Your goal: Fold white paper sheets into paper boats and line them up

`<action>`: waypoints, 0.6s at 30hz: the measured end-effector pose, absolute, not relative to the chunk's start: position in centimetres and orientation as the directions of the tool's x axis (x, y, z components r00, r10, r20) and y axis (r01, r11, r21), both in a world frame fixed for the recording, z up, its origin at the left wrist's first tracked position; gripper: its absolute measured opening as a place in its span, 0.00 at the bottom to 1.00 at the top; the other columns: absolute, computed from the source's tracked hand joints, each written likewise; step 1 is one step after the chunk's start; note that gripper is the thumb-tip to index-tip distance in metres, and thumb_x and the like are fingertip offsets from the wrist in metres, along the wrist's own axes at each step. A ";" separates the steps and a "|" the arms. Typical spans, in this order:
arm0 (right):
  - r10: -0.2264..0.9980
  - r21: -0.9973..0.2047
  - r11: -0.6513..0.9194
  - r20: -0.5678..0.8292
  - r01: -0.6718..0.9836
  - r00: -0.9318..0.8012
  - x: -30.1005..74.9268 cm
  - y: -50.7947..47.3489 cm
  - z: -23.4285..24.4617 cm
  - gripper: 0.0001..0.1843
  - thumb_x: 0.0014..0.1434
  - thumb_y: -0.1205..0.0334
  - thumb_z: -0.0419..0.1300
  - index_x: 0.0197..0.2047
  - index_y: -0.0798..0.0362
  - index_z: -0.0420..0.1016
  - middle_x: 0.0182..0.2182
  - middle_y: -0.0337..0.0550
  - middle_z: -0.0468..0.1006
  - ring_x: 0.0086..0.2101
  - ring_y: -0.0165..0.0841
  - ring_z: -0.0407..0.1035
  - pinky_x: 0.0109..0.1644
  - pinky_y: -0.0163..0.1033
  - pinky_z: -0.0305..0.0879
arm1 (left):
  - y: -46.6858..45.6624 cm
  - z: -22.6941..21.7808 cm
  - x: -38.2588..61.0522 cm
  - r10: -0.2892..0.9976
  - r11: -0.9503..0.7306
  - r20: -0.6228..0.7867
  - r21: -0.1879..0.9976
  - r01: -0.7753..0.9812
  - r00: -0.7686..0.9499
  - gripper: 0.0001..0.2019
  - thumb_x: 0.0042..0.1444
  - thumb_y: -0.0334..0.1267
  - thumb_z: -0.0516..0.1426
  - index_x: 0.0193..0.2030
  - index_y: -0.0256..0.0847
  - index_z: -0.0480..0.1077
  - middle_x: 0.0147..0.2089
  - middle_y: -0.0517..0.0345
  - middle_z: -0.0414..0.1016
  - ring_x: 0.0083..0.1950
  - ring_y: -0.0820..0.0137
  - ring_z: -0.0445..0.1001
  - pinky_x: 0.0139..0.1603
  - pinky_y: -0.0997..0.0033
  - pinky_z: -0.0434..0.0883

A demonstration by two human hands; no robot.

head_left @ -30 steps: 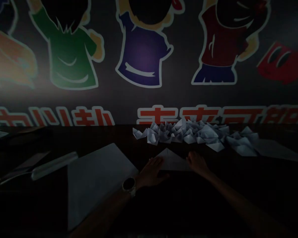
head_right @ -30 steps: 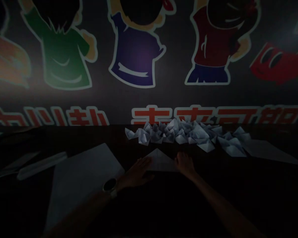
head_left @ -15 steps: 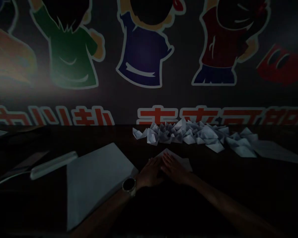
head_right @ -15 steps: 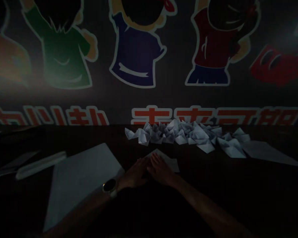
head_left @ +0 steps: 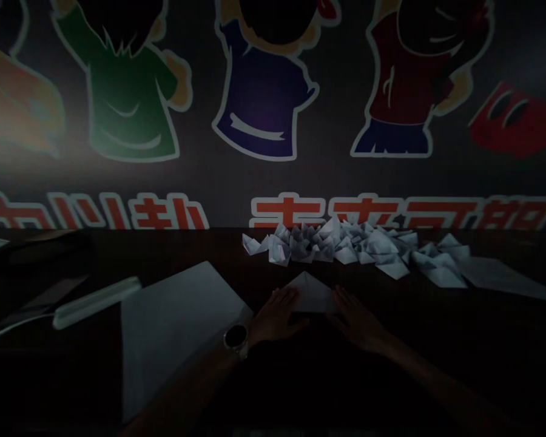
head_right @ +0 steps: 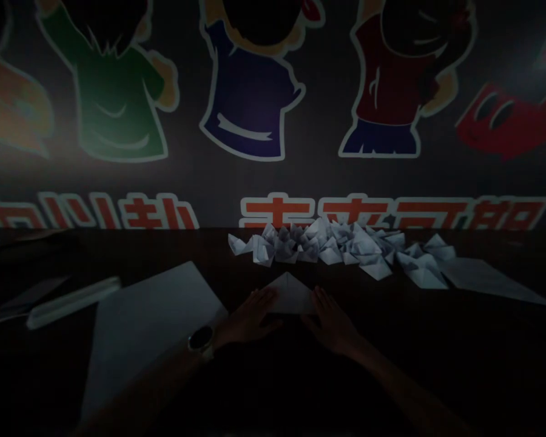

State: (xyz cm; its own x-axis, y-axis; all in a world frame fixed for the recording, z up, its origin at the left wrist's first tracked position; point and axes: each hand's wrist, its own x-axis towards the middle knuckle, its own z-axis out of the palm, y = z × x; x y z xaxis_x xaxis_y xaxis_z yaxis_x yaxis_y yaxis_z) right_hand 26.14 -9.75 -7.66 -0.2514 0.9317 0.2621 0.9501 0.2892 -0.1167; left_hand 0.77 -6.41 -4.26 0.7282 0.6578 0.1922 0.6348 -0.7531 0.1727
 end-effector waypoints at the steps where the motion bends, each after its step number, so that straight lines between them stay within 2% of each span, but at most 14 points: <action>1: 0.936 -0.111 0.273 0.261 0.956 -0.237 26.5 -9.9 -7.7 0.40 0.59 0.39 0.39 0.64 0.63 0.49 0.63 0.57 0.46 0.62 0.40 0.39 0.64 0.48 0.42 | -6.4 -4.2 0.8 0.658 -0.753 0.191 0.174 0.635 0.728 0.35 0.57 0.59 0.41 0.65 0.38 0.46 0.67 0.47 0.45 0.67 0.59 0.43 0.65 0.52 0.43; 7: 0.938 -0.056 0.252 0.261 0.966 -0.230 27.4 -10.3 -8.0 0.39 0.59 0.39 0.39 0.64 0.59 0.49 0.63 0.55 0.48 0.62 0.40 0.41 0.63 0.51 0.40 | -6.4 -3.9 -1.5 0.701 -0.712 0.137 0.191 0.676 0.699 0.35 0.58 0.59 0.40 0.65 0.35 0.45 0.68 0.45 0.42 0.68 0.60 0.41 0.64 0.57 0.46; 9: 0.941 -0.037 0.238 0.258 0.971 -0.221 27.2 -10.2 -7.4 0.40 0.58 0.37 0.39 0.63 0.59 0.53 0.62 0.56 0.51 0.61 0.42 0.44 0.62 0.51 0.43 | -6.3 -4.0 -2.9 0.719 -0.694 0.114 0.186 0.696 0.686 0.35 0.58 0.58 0.40 0.65 0.35 0.44 0.68 0.44 0.41 0.68 0.61 0.41 0.65 0.59 0.46; 11: 0.948 -0.013 0.213 0.247 0.977 -0.203 26.6 -9.7 -6.2 0.38 0.58 0.37 0.38 0.58 0.58 0.62 0.59 0.58 0.60 0.58 0.45 0.53 0.58 0.52 0.50 | -6.2 -4.1 -4.0 0.718 -0.696 0.123 0.157 0.701 0.685 0.34 0.59 0.58 0.39 0.65 0.36 0.44 0.68 0.45 0.42 0.68 0.62 0.42 0.65 0.60 0.44; 13: 0.961 0.021 0.169 0.219 0.985 -0.170 25.7 -8.9 -4.6 0.36 0.60 0.38 0.37 0.47 0.55 0.73 0.49 0.57 0.72 0.49 0.46 0.66 0.52 0.51 0.57 | -6.3 -4.3 -4.5 0.717 -0.696 0.151 0.113 0.709 0.680 0.33 0.59 0.57 0.39 0.65 0.37 0.46 0.67 0.45 0.45 0.67 0.63 0.45 0.65 0.59 0.43; 15: 0.972 0.080 0.126 0.188 0.989 -0.139 24.8 -7.9 -3.0 0.36 0.59 0.38 0.38 0.35 0.57 0.77 0.37 0.58 0.77 0.40 0.45 0.72 0.45 0.47 0.62 | -6.3 -4.2 -4.3 0.723 -0.685 0.187 0.066 0.726 0.665 0.31 0.59 0.56 0.40 0.63 0.36 0.50 0.65 0.43 0.50 0.66 0.61 0.50 0.64 0.57 0.45; 18: 0.969 0.127 0.109 0.209 0.986 -0.134 23.9 -6.3 -1.7 0.34 0.55 0.35 0.46 0.34 0.59 0.76 0.36 0.60 0.76 0.39 0.46 0.72 0.40 0.44 0.64 | -6.0 -3.2 -3.2 0.725 -0.663 0.241 -0.009 0.748 0.645 0.24 0.61 0.51 0.43 0.56 0.37 0.61 0.58 0.44 0.64 0.59 0.59 0.61 0.61 0.55 0.50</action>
State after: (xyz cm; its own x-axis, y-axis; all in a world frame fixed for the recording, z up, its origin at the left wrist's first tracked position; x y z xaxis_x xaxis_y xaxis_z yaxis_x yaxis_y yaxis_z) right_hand 23.92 -6.31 -1.68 -0.1340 0.9686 0.2094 0.9859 0.1088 0.1275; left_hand -3.16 -5.96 -3.22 0.6455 0.7248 0.2408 0.7483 -0.6633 -0.0094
